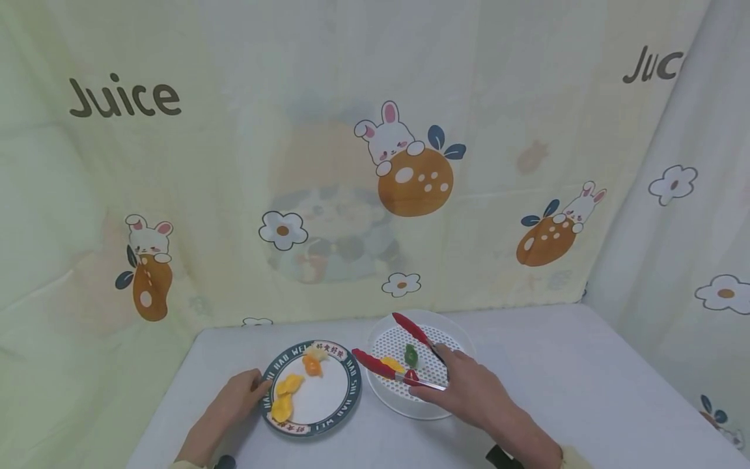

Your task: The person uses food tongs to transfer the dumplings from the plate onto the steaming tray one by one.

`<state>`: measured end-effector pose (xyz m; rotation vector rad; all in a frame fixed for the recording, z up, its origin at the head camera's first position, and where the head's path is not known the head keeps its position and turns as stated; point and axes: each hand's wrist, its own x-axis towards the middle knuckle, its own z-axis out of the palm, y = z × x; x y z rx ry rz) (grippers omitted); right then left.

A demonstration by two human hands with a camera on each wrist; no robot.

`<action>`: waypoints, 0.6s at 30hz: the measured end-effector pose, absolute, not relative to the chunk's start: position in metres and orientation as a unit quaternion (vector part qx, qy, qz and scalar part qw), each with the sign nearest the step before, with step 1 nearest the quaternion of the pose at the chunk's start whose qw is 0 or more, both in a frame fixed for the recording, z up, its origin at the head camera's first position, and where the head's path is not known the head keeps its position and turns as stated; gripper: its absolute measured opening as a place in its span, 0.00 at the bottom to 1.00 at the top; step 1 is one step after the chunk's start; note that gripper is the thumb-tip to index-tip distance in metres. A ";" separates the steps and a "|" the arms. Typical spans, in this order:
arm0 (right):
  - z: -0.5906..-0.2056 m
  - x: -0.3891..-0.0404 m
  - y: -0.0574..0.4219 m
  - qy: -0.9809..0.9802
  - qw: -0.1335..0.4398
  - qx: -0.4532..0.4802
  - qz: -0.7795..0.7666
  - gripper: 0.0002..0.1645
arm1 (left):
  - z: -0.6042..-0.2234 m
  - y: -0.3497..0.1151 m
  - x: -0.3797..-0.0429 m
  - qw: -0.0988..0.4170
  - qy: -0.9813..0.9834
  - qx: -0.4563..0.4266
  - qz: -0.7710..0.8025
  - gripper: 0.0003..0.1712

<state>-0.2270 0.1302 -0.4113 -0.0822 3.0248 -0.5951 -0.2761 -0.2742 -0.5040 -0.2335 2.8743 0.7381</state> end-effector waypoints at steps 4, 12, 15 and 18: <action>-0.413 -0.230 0.118 0.980 0.018 -0.030 -0.198 0.65 | -0.505 -0.275 -0.277 0.083 0.962 -0.080 0.248 0.14; -0.420 -0.237 0.087 0.975 0.017 -0.042 -0.215 0.62 | -0.506 -0.276 -0.278 0.082 0.961 -0.080 0.251 0.14; -0.424 -0.238 0.074 0.975 0.020 -0.049 -0.215 0.62 | -0.505 -0.275 -0.277 0.082 0.961 -0.079 0.253 0.14; -0.428 -0.237 0.061 0.974 0.030 -0.060 -0.215 0.63 | -0.505 -0.275 -0.277 0.083 0.960 -0.078 0.256 0.14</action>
